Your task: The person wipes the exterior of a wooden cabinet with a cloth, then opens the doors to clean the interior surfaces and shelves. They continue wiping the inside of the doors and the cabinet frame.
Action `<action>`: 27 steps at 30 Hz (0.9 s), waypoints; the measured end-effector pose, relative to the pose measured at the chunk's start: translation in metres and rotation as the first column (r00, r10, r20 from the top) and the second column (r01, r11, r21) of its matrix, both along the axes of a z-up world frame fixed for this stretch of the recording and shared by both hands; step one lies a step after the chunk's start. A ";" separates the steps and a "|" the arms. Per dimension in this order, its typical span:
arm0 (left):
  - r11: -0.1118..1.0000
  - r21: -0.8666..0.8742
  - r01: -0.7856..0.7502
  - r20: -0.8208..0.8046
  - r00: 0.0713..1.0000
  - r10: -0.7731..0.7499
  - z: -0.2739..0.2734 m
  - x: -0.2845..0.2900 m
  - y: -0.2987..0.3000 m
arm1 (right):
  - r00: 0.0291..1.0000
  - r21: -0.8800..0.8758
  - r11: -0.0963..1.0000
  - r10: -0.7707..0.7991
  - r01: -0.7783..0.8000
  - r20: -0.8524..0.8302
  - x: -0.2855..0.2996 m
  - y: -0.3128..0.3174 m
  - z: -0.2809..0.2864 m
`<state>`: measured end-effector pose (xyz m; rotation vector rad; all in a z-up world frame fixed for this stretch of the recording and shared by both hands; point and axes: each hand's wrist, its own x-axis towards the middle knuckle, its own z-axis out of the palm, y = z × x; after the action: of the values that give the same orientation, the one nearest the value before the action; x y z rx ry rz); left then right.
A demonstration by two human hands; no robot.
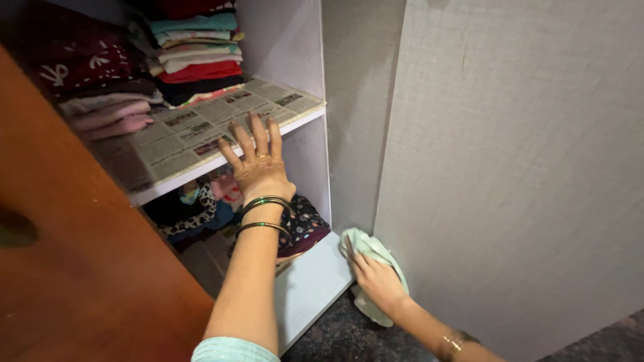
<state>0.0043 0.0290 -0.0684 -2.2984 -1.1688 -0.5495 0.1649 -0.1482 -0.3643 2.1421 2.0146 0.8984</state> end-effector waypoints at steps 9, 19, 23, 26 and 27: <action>0.999 -0.003 -0.032 -0.019 0.999 0.032 0.001 0.004 -0.002 | 0.996 -0.159 0.987 0.029 -0.015 0.086 0.004 0.050 0.028; 1.000 -0.017 -0.021 -0.001 1.000 0.021 0.000 0.004 0.002 | 0.965 -0.031 0.999 0.035 -0.045 -0.258 -0.024 0.006 0.028; 0.999 0.004 -0.031 -0.005 0.999 0.031 -0.002 0.004 -0.001 | 0.725 0.037 0.990 0.123 -0.133 -0.678 -0.040 -0.017 0.024; 0.999 -0.028 -0.023 -0.007 1.000 0.022 -0.001 0.003 -0.002 | 0.689 0.006 0.991 0.098 -0.134 -0.718 -0.044 -0.002 0.023; 0.999 -0.023 -0.023 -0.006 1.000 0.023 -0.001 0.004 -0.002 | 0.716 -0.003 0.994 0.078 -0.111 -0.694 -0.042 0.010 0.024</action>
<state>0.0082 0.0274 -0.0691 -2.3014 -1.2032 -0.5227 0.1227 -0.1381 -0.3400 2.6301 2.4160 -0.0096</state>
